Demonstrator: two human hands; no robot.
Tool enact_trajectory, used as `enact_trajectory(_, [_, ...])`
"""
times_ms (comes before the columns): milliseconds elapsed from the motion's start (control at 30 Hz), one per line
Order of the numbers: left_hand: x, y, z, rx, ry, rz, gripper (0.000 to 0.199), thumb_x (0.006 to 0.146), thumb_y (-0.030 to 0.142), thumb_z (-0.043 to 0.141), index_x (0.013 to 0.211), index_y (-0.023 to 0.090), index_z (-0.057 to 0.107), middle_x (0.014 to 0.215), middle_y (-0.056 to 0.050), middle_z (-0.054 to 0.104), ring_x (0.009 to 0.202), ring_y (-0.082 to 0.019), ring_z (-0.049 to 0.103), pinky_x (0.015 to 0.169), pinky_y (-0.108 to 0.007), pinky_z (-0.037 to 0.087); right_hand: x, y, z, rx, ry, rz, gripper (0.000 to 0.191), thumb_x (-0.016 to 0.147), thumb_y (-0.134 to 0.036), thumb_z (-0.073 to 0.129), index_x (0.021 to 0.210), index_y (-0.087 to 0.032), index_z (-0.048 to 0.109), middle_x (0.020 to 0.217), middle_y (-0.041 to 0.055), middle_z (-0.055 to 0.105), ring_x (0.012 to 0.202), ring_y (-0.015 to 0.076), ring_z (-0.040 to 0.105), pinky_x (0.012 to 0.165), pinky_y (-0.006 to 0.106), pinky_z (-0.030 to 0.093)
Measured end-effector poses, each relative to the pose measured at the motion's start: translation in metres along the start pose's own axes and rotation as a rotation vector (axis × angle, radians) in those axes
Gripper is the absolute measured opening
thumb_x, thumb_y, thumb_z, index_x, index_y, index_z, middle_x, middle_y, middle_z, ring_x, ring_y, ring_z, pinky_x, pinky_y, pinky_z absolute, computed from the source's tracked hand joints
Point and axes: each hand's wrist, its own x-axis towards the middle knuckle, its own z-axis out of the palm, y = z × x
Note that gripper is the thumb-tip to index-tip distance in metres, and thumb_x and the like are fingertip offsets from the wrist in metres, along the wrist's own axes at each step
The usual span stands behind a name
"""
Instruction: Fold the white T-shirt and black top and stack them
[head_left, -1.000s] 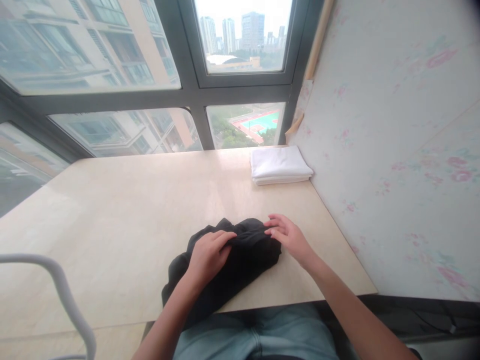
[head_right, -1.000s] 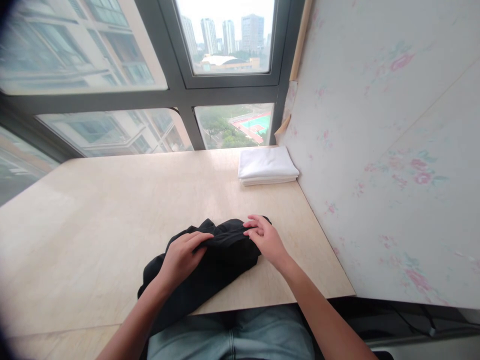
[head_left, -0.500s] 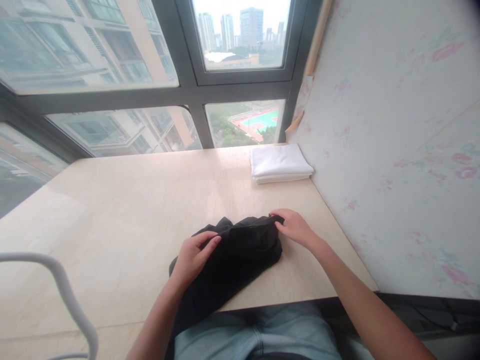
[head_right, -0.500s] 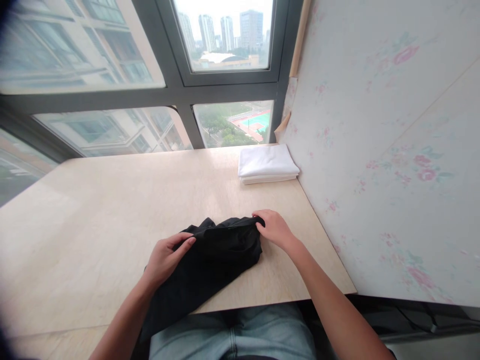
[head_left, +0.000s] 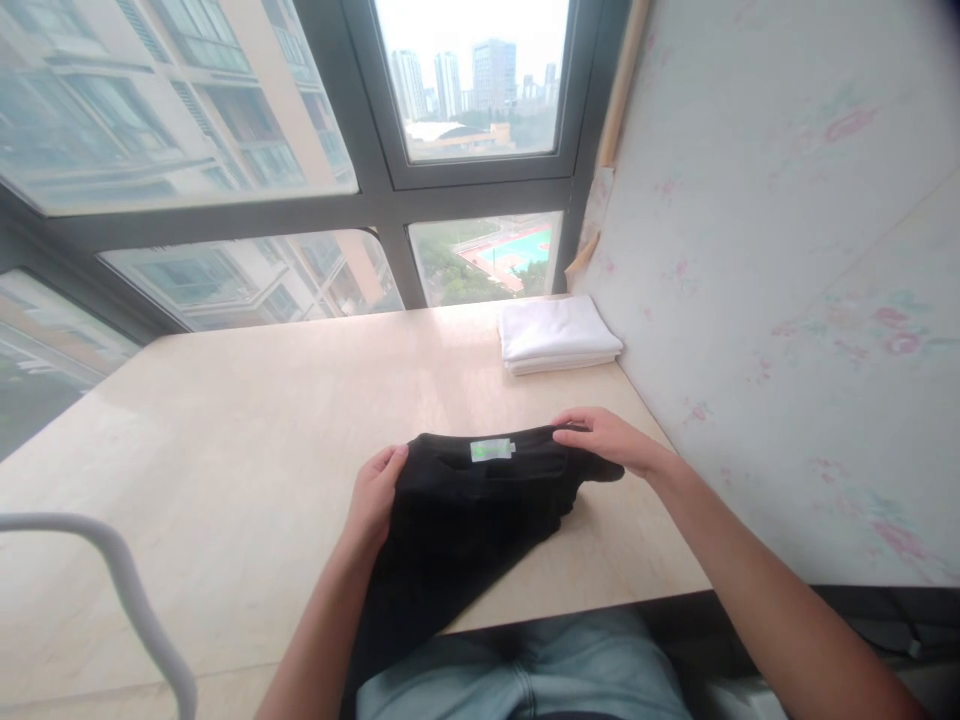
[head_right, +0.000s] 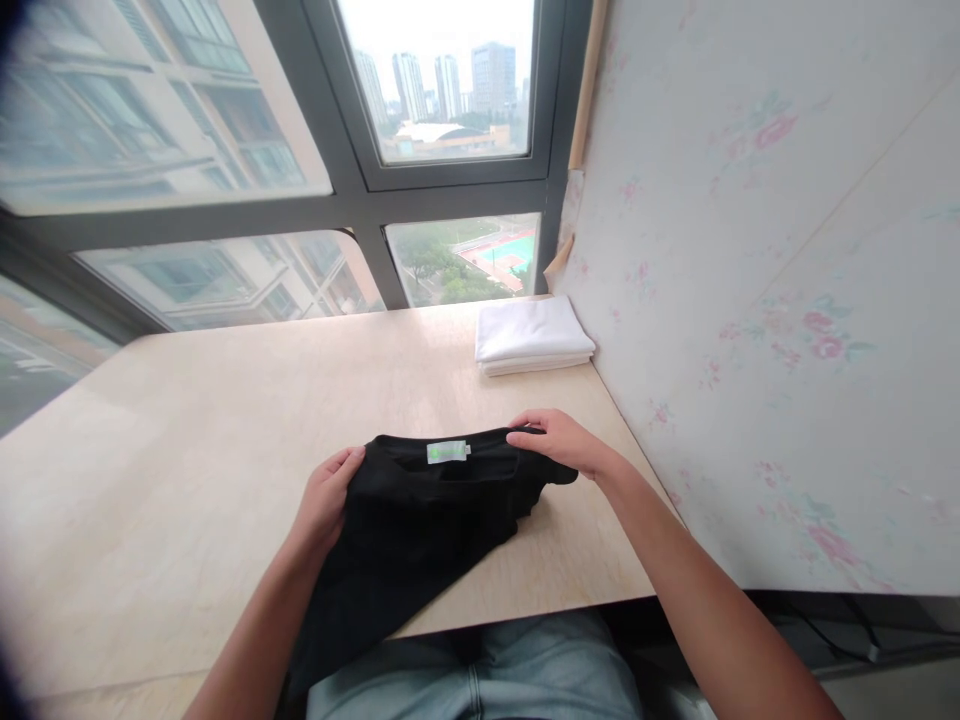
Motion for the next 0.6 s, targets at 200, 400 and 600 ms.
enact_trajectory(200, [0.017, 0.032, -0.031, 0.196, -0.082, 0.055, 0.042, 0.077, 0.058, 0.068, 0.086, 0.017, 0.071, 0.073, -0.002, 0.068, 0.065, -0.016, 0.06, 0.056, -0.023, 0.043, -0.004, -0.021, -0.023, 0.07, 0.087, -0.037, 0.04, 0.076, -0.055, 0.073, 0.089, -0.017, 0.074, 0.089, 0.0065, 0.073, 0.085, 0.0215, 0.066, 0.077, 0.034, 0.052])
enact_trajectory(400, [0.031, 0.092, -0.051, 0.331, -0.166, 0.235, 0.04, 0.076, 0.053, 0.071, 0.099, 0.021, 0.075, 0.091, -0.006, 0.075, 0.083, -0.024, 0.068, 0.071, -0.031, 0.053, 0.018, -0.063, -0.04, -0.111, 0.467, -0.277, 0.036, 0.082, -0.054, 0.067, 0.093, -0.021, 0.076, 0.094, 0.0052, 0.073, 0.092, 0.0228, 0.066, 0.086, 0.038, 0.051])
enact_trajectory(600, [0.052, 0.15, -0.053, 0.333, 0.026, 0.528, 0.031, 0.072, 0.044, 0.075, 0.094, 0.023, 0.078, 0.093, -0.007, 0.076, 0.085, -0.021, 0.068, 0.079, -0.033, 0.053, 0.035, -0.113, -0.057, -0.188, 0.617, -0.484, 0.028, 0.084, -0.043, 0.065, 0.096, -0.019, 0.075, 0.09, 0.0052, 0.073, 0.089, 0.0222, 0.065, 0.086, 0.04, 0.051])
